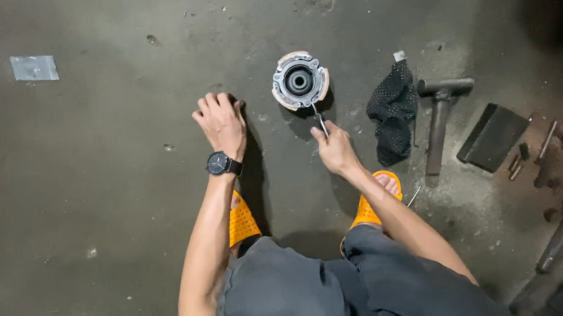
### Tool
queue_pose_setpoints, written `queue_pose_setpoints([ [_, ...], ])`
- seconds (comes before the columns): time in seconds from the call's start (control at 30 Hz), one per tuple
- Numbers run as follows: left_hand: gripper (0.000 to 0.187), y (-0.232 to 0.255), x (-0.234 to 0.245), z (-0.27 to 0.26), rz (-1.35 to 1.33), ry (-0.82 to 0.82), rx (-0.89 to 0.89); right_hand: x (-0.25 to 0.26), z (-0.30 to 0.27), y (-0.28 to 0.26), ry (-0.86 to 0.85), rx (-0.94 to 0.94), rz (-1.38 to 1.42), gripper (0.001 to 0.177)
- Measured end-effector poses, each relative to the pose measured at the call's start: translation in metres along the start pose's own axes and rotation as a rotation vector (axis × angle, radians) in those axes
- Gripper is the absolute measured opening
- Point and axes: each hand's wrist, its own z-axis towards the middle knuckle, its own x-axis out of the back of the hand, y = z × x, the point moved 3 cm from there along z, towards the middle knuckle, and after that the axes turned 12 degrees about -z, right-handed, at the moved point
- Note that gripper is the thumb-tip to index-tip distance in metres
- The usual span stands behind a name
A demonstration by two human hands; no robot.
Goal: The person sits on the floor and cleans a circular mechanical part using a black cloth. They wipe the part thoroughly, then use a pair of pliers to adjust a ring on the component while continuing to wipe it down.
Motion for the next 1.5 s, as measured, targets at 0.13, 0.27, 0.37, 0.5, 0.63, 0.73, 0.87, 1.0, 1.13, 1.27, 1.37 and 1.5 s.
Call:
queue_pose_setpoints([
  [0.13,0.020,0.000,-0.004,0.000,-0.011,0.011,0.013,0.006,-0.004,-0.011,-0.021,-0.006,0.016,0.026],
  [0.27,0.021,0.022,0.013,-0.002,-0.051,-0.015,-0.047,-0.001,0.003,0.001,-0.010,0.025,0.020,0.027],
  [0.37,0.027,0.047,0.031,0.002,-0.526,-0.021,0.050,-0.004,0.002,0.004,-0.029,-0.004,0.036,0.023],
  [0.5,0.020,0.074,0.032,0.024,-0.869,-0.162,0.079,0.000,0.002,-0.005,0.000,0.016,0.036,0.022],
  [0.63,0.024,0.091,0.022,0.036,-0.763,-0.264,0.013,0.001,-0.002,-0.006,0.018,0.021,0.024,0.025],
  [0.73,0.014,0.093,0.002,0.032,-0.592,-0.320,-0.076,-0.004,0.000,0.001,0.047,0.061,-0.025,0.029],
  [0.87,0.011,0.092,-0.002,0.031,-0.486,-0.339,-0.135,0.002,-0.003,-0.010,0.050,0.046,-0.009,0.027],
  [1.0,0.010,0.094,-0.001,0.029,-0.450,-0.299,-0.185,-0.004,0.001,0.000,0.059,0.057,-0.028,0.026],
  [1.13,0.012,0.101,0.017,0.024,-0.297,-0.226,-0.396,0.001,0.001,-0.004,0.067,0.064,-0.024,0.024],
  [1.27,0.030,0.094,0.007,0.016,-0.337,-0.170,-0.497,0.002,0.001,-0.004,0.041,0.028,-0.014,0.026],
  [1.37,0.023,0.088,-0.005,0.012,-0.406,-0.096,-0.483,0.004,0.003,-0.002,0.036,0.024,-0.025,0.027],
  [1.5,0.015,0.085,-0.010,0.011,-0.510,-0.053,-0.479,0.006,-0.001,-0.003,-0.005,0.011,-0.069,0.031],
])
